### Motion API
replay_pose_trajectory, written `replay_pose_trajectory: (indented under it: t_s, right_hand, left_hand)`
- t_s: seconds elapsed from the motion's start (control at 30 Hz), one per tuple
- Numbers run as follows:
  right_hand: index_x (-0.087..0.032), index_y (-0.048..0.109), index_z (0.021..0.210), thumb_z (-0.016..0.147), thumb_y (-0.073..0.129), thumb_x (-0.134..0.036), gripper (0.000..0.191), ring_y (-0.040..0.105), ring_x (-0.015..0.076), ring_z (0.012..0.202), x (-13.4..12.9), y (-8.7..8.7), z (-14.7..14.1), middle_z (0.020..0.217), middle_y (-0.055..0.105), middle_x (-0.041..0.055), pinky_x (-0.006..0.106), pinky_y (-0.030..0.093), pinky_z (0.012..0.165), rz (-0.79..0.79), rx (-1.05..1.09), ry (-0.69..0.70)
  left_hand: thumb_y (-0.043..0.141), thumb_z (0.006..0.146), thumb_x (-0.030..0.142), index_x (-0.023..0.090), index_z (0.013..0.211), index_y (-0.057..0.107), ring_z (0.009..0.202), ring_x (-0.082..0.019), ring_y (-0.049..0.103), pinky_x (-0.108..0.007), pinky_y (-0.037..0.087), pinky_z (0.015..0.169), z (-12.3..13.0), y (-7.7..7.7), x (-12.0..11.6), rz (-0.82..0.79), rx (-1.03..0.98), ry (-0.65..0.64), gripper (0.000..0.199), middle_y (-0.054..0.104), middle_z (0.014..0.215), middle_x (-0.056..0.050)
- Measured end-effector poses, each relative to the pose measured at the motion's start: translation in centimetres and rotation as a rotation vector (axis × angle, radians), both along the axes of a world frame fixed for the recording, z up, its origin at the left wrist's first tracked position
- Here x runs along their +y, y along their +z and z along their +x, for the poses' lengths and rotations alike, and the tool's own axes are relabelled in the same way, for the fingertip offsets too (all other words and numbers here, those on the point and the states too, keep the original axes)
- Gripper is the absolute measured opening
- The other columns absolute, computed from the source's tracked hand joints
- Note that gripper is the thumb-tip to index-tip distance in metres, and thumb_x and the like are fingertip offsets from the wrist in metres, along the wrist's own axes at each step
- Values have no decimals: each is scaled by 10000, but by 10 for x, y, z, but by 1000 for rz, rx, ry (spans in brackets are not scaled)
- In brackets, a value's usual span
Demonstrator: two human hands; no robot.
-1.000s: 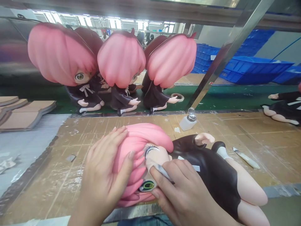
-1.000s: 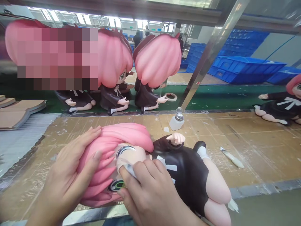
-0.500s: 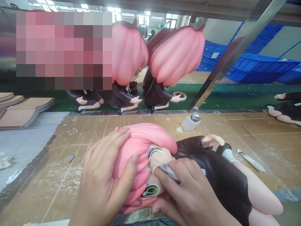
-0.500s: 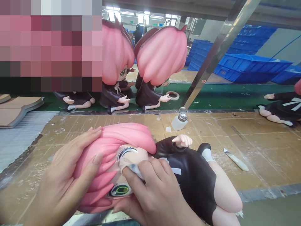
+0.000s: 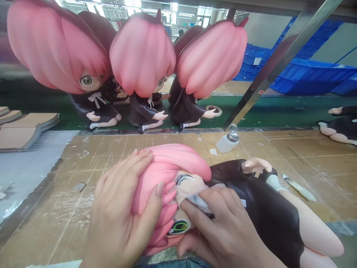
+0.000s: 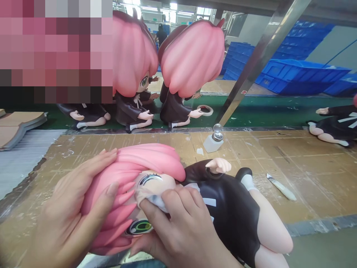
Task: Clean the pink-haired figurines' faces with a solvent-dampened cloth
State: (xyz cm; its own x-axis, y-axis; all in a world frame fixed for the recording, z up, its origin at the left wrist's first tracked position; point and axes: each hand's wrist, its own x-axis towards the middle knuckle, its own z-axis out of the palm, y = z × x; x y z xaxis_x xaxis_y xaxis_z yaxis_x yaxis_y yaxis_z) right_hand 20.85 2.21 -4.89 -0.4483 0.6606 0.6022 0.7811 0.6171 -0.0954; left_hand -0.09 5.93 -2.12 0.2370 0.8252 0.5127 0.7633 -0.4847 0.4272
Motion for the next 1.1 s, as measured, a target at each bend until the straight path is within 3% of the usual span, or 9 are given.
replay_pose_trajectory:
  t_s: [0.33, 0.6, 0.83, 1.1]
  right_hand:
    - [-225, 664, 1189, 947, 498, -619, 491, 519, 232, 835, 0, 0, 3, 913, 631, 63, 352, 372, 771, -22, -28, -24]
    - [-188, 652, 1183, 939, 471, -647, 550, 491, 239, 854, 0, -1, 1, 951, 605, 85, 356, 370, 768, -43, 12, -43]
    - [-195, 632, 1254, 979, 397, -625, 563, 472, 218, 816, 4, -3, -3, 928, 585, 74, 341, 360, 738, -18, 67, -80]
    - [-160, 646, 1204, 955, 490, -611, 539, 489, 230, 841, 2, -5, 2, 947, 590, 91, 353, 381, 748, -8, 46, -71]
  left_hand:
    - [516, 947, 346, 223, 1361, 517, 1302, -260, 525, -402, 343, 1084, -2, -2, -1, 24, -1, -15, 432, 597, 1381, -41]
    - [525, 932, 408, 324, 1375, 498, 1310, -325, 501, -535, 344, 1055, -2, -2, 1, -50, -70, -27, 452, 577, 1402, -19]
    - [518, 929, 416, 364, 1394, 480, 1315, -320, 497, -547, 342, 1076, -1, -5, 2, -61, -71, -4, 469, 564, 1419, 8]
    - [520, 900, 436, 381, 1379, 495, 1310, -332, 506, -578, 363, 1049, -2, -4, -1, -50, -62, 24, 482, 578, 1407, 15]
